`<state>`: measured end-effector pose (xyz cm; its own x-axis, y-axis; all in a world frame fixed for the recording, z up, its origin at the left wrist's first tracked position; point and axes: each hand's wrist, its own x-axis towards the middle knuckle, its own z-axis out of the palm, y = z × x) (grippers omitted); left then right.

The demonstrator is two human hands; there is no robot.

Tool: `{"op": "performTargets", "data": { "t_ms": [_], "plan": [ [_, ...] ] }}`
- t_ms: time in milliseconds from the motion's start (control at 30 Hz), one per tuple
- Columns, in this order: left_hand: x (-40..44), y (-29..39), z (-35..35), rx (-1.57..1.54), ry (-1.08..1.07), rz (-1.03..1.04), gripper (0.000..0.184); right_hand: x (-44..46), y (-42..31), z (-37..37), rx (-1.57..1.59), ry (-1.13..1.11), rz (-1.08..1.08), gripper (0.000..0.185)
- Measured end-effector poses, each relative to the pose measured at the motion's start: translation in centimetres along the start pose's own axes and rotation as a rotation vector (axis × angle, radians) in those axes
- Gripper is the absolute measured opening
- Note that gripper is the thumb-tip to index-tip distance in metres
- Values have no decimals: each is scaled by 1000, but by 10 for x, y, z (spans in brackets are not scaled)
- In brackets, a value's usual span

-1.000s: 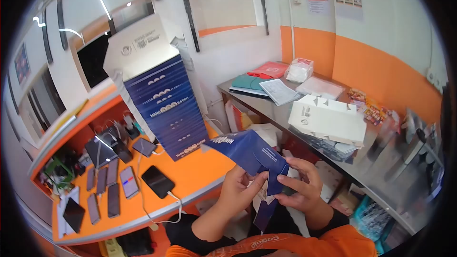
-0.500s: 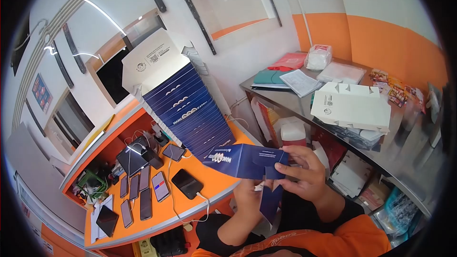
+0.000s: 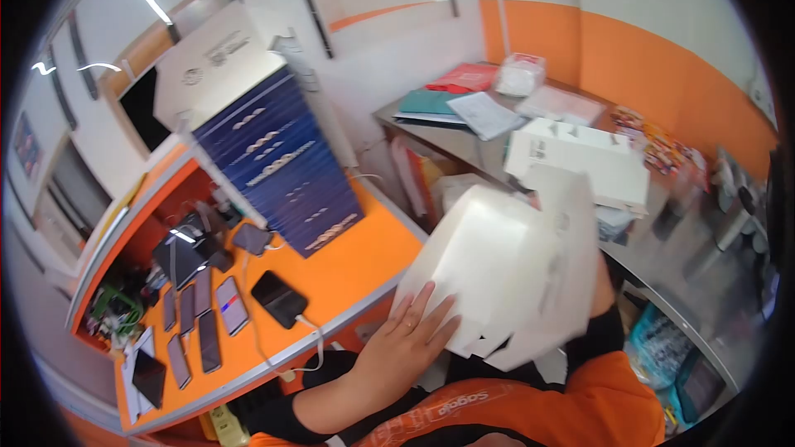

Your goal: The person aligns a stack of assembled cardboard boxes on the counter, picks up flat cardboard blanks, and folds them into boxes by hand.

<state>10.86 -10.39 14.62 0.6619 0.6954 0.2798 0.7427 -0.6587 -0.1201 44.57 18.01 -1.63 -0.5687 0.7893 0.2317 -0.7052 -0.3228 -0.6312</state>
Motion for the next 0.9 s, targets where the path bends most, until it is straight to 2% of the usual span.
{"op": "performTargets", "data": {
  "t_ms": [67, 133, 233, 267, 300, 333, 400, 433, 500, 567, 633, 733, 833, 900],
  "plan": [
    [2, 1, 13, 42, 11, 116, 43, -15, 14, 39, -162, 188, -5, 31],
    [5, 0, 6, -34, 14, 133, 40, -26, 27, 72, -303, 365, 0, 36],
    [8, -4, -18, -154, 54, 93, 34, -40, 33, 80, -434, 364, 196, 49],
    [6, -4, -29, -222, 26, 48, 34, -46, 24, 124, -668, 444, 223, 48],
    [5, -4, -39, -288, 1, -9, 34, -51, 33, 117, -855, 477, 111, 41],
    [5, -5, -48, -405, 24, -72, 32, -54, 31, 122, -1030, 452, 22, 32],
    [9, -19, -48, -572, -16, -101, 29, -57, 37, 145, -914, 333, -232, 24],
    [8, -24, -40, -666, -30, -105, 27, -63, 35, 156, -805, 194, -197, 22],
    [5, -28, -19, -816, -4, -135, 24, -65, 37, 189, -933, -99, -231, 22],
    [13, -32, -1, -973, 17, -62, 24, -57, 37, 213, -1200, -280, -227, 23],
    [16, -31, 11, -1062, -18, -90, 22, -51, 42, 215, -1235, -373, -167, 23],
    [10, -37, 19, -1126, -158, -198, 21, -45, 47, 207, -1166, -307, 54, 18],
    [-15, -42, 50, -1367, -162, -388, 28, -38, 65, 183, -1110, -200, -192, 17],
    [-24, -45, 57, -1565, -189, -492, 29, -39, 77, 183, -1082, -65, -245, 18]
  ]
}}
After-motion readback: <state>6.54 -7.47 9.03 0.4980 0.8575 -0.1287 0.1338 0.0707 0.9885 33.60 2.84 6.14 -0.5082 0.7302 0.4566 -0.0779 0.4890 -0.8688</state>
